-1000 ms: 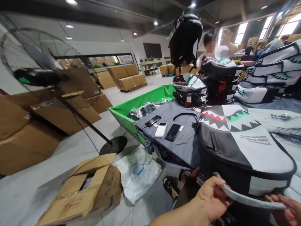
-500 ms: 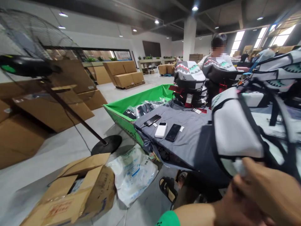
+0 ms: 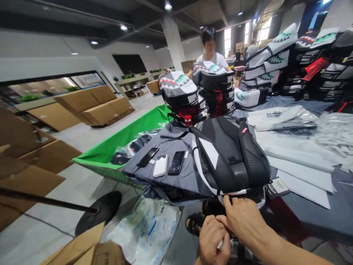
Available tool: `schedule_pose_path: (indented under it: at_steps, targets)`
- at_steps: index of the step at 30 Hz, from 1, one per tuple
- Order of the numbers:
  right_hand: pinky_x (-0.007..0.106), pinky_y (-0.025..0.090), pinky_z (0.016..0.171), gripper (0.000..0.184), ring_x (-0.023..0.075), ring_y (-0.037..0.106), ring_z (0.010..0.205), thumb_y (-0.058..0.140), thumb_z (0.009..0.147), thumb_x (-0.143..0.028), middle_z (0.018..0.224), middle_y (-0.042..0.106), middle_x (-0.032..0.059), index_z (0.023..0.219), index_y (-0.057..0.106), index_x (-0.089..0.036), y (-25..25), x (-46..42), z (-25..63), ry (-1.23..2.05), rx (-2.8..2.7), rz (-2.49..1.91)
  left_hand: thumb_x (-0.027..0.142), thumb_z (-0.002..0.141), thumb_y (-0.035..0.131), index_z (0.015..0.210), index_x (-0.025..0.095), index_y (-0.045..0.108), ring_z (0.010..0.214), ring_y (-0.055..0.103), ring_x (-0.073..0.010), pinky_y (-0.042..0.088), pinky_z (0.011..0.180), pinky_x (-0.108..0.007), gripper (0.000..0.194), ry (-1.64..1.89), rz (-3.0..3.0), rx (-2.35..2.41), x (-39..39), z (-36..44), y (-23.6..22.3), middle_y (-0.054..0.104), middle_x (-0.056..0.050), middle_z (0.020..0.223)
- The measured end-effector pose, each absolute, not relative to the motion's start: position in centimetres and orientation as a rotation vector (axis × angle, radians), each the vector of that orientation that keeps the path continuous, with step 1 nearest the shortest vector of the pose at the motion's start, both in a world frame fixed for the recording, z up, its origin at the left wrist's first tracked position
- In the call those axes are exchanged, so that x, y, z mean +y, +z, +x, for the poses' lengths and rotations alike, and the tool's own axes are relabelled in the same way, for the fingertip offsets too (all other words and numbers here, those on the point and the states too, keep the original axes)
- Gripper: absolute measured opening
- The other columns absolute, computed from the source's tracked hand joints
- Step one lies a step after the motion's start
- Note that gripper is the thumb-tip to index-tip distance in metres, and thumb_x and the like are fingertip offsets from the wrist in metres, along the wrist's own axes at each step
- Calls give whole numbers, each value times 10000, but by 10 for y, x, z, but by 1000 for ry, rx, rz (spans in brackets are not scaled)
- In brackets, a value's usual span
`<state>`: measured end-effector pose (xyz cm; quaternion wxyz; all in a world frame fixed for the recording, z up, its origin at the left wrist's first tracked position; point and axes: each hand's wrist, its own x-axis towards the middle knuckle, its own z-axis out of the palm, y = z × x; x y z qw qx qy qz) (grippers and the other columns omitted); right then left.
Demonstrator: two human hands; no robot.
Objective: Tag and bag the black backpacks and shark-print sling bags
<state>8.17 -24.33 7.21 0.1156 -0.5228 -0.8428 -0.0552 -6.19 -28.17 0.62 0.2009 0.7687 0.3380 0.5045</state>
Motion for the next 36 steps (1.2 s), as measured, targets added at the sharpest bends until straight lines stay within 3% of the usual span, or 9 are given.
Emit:
schedule_pose_path:
  at_steps: [4, 7, 12, 15, 19, 22, 24, 27, 36]
  targets:
    - [282, 495, 572, 372, 204, 703, 642, 452, 1018, -459, 818, 744, 83, 1027, 714, -196, 83, -254, 169, -148, -2196, -1530, 190, 843, 592, 1155, 210, 637, 1036, 656, -283, 425, 966, -432, 316, 1423, 2588, 1081, -250, -44, 14, 736, -122, 1100]
    - [315, 554, 709, 429, 214, 722, 764, 403, 994, -540, 912, 762, 61, 967, 707, -238, 69, -240, 252, 128, -1913, -1699, 172, 872, 580, 878, 230, 626, 782, 621, -209, 415, 873, -377, 74, 1444, 2692, 1161, -219, -41, 13, 721, -40, 847]
    - [553, 434, 1096, 556, 317, 563, 1301, 362, 950, -578, 1322, 667, 120, 1277, 645, -229, 24, -210, 305, 290, -2129, -1636, 138, 939, 439, 762, 220, 531, 732, 567, -170, 408, 825, -333, 215, 1395, 2635, 1205, -185, -71, 7, 630, -3, 753]
    - [602, 454, 1024, 620, 356, 642, 1144, 325, 945, -624, 1198, 706, 169, 1232, 662, -189, 22, -209, 272, 321, -2137, -1779, 155, 955, 407, 720, 224, 519, 698, 552, -164, 400, 861, -350, 270, 1385, 2634, 1333, -166, -91, 13, 587, 16, 690]
    - [384, 537, 773, 641, 243, 676, 760, 255, 985, -661, 828, 723, 61, 837, 718, -243, 48, -229, 244, 883, -2224, -1652, 237, 982, 394, 668, 230, 536, 788, 588, -206, 384, 890, -398, 346, 1414, 2552, 1610, -147, -109, 23, 603, 8, 650]
    - [329, 539, 746, 593, 226, 680, 773, 406, 902, -748, 877, 745, 49, 840, 734, -258, 50, -234, 276, 882, -1918, -1700, 242, 974, 453, 832, 226, 635, 963, 604, -249, 387, 910, -422, 231, 1513, 2486, 1683, -160, -103, 29, 708, -28, 836]
    - [372, 546, 752, 641, 268, 684, 829, 504, 778, -822, 948, 753, 88, 913, 741, -241, 38, -228, 313, 588, -1619, -1857, 200, 943, 499, 981, 221, 651, 1016, 609, -250, 405, 947, -428, 158, 1555, 2507, 1550, -180, -86, 31, 728, -51, 961]
    - [448, 526, 753, 732, 330, 665, 844, 555, 592, -906, 868, 738, 120, 799, 723, -224, 16, -215, 358, 324, -1488, -1991, 144, 882, 540, 1073, 228, 649, 998, 643, -235, 448, 973, -416, 235, 1379, 2647, 1119, -212, -47, 33, 739, -56, 975]
    - [435, 527, 773, 670, 308, 677, 822, 470, 683, -878, 847, 735, 107, 725, 696, -249, 14, -204, 377, 318, -1582, -1950, 205, 921, 568, 1155, 221, 703, 1110, 637, -273, 490, 1001, -404, 271, 828, 2067, 654, -221, 41, 48, 711, -140, 1119]
